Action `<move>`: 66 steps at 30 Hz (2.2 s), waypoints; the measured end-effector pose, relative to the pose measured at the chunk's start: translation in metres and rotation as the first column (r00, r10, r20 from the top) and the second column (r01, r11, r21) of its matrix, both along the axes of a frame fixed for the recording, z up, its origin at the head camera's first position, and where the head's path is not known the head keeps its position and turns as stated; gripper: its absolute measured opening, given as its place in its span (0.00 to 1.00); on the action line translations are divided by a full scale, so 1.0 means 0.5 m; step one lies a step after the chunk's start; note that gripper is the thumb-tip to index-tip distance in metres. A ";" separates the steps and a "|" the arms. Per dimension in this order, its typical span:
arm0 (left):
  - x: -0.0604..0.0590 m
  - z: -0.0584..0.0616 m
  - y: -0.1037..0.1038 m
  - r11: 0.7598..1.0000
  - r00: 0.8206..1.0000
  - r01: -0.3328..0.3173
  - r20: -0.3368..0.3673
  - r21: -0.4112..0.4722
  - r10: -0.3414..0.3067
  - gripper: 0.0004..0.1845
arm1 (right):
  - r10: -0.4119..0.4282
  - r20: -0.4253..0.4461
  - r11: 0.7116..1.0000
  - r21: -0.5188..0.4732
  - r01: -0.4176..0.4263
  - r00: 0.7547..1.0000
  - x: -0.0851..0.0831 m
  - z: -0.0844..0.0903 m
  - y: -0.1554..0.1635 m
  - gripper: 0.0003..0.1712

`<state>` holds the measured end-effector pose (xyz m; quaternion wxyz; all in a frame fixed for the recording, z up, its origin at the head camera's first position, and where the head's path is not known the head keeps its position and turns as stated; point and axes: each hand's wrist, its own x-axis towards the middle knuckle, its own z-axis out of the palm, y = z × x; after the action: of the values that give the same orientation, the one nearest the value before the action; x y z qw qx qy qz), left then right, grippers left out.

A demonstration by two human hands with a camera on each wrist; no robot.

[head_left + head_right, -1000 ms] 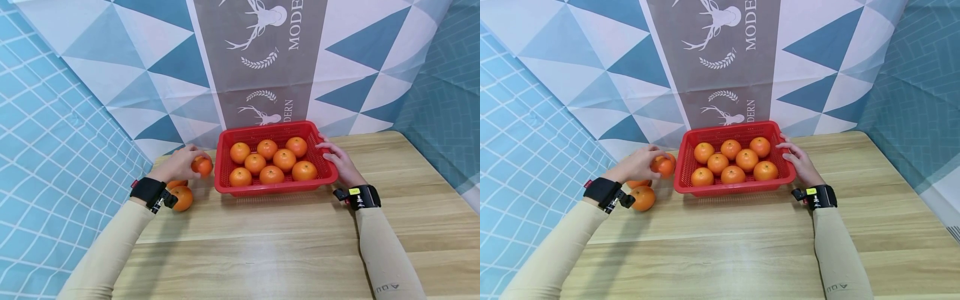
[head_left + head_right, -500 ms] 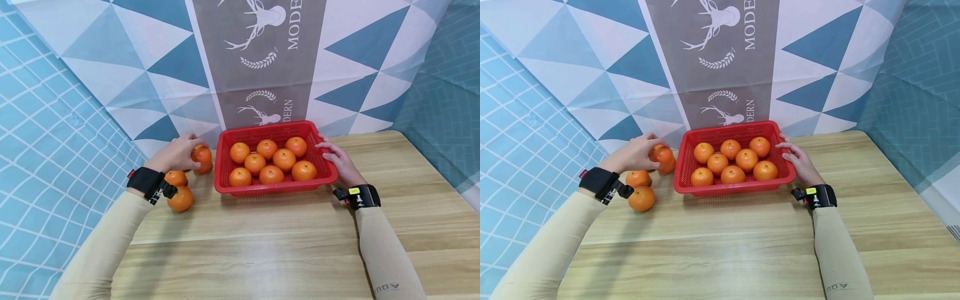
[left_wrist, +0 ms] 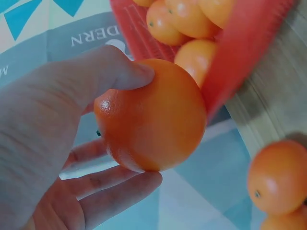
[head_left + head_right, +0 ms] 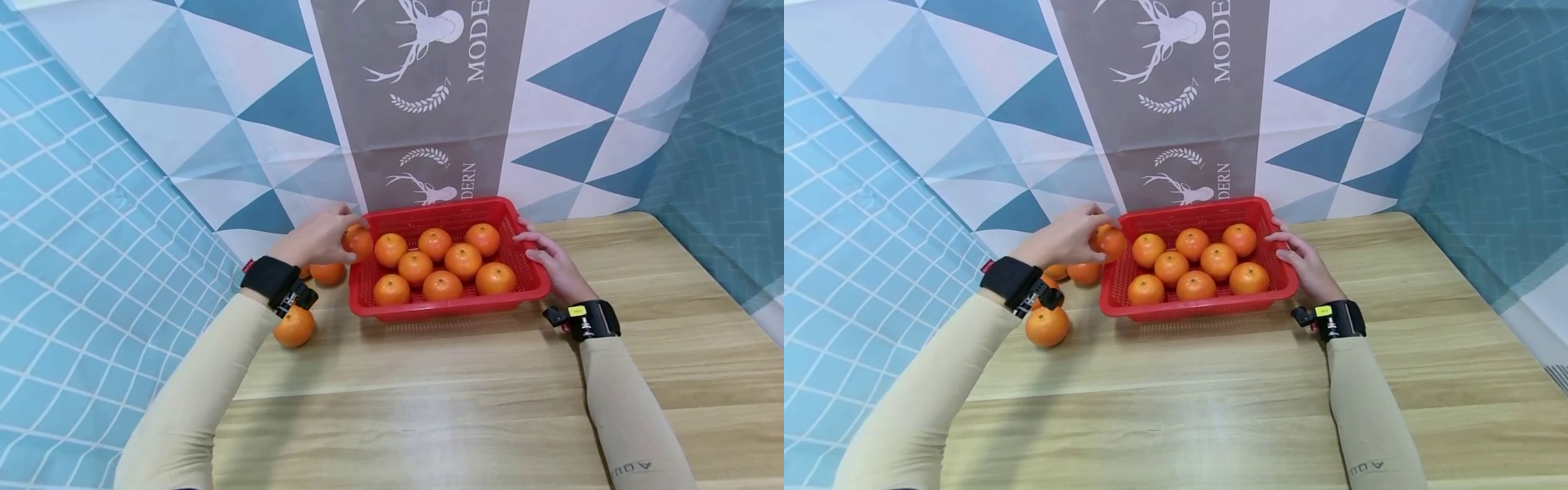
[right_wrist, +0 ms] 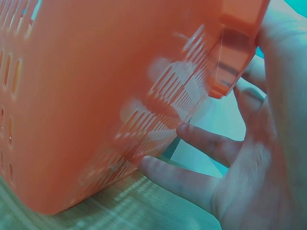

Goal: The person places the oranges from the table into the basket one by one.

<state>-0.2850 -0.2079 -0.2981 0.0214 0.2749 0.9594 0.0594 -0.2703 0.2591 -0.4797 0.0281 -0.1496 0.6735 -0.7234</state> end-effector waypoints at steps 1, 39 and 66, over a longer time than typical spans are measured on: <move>-0.003 0.001 0.010 1.000 1.000 0.006 0.000 0.003 -0.006 0.30 | -0.002 -0.004 1.000 0.003 0.002 1.000 0.000 0.000 0.000 0.21; -0.079 -0.026 0.245 0.991 0.995 0.064 0.072 0.116 -0.073 0.30 | 0.004 0.010 1.000 -0.006 -0.004 1.000 0.004 0.007 0.002 0.22; -0.140 -0.060 0.302 0.985 0.998 -0.039 0.064 0.168 0.029 0.32 | -0.010 -0.002 1.000 -0.009 0.010 1.000 -0.002 0.001 0.006 0.21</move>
<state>-0.3550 -0.0570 -0.3283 0.0266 0.2574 0.9543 0.1496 -0.2711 0.2622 -0.4791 0.0230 -0.1472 0.6709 -0.7265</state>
